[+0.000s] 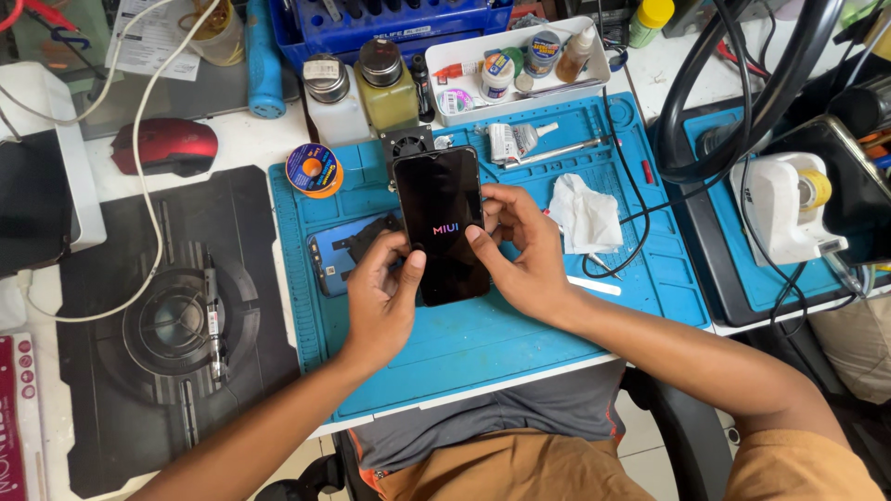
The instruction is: The person cleans the back of a black smartphone with a white cloth, then removes the back cover and internal components. They handle a blue phone case and apply adhesive to its edges using a small bottle and a red-handled tool.
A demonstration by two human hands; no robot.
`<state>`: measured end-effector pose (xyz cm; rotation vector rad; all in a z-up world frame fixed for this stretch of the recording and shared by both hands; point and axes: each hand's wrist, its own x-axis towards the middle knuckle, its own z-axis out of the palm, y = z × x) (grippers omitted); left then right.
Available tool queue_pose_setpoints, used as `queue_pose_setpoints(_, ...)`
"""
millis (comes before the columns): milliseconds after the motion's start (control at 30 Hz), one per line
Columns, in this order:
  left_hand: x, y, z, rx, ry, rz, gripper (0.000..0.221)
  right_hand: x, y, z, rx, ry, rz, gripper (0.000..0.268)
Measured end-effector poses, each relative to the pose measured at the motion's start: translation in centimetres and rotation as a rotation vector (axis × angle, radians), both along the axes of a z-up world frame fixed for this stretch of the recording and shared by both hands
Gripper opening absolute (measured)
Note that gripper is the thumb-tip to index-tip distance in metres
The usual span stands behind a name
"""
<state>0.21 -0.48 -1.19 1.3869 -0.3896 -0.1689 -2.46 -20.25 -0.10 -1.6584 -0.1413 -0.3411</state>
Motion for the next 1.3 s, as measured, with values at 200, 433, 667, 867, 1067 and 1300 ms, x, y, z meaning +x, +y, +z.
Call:
queue_pose_setpoints(200, 0.02, 0.09, 0.04, -0.004, 0.016, -0.011, 0.024, 0.17, -0.05, 0.09, -0.013, -0.016, 0.0, 0.044)
queue_pose_setpoints(433, 0.16, -0.09, 0.28, -0.014, 0.015, -0.006, 0.024, 0.05, 0.01, 0.46, 0.02, 0.02, 0.006, 0.044)
queue_pose_setpoints(667, 0.05, 0.01, -0.35, -0.016, 0.015, -0.01, 0.024, -0.14, 0.0, 0.19, 0.004, 0.023, -0.007, 0.043)
queue_pose_setpoints(867, 0.2, -0.07, -0.12, -0.013, 0.011, -0.003, 0.025, 0.1, 0.01, 0.61, 0.032, 0.032, 0.012, 0.042)
queue_pose_setpoints(1067, 0.03, 0.1, -0.23, -0.016, 0.021, -0.005, 0.025, 0.05, 0.09, 0.44, 0.009, 0.023, 0.013, 0.042)
queue_pose_setpoints(1300, 0.08, -0.02, 0.04, -0.023, 0.021, -0.002, 0.026, 0.14, 0.01, 0.58, 0.021, 0.03, 0.012, 0.042)
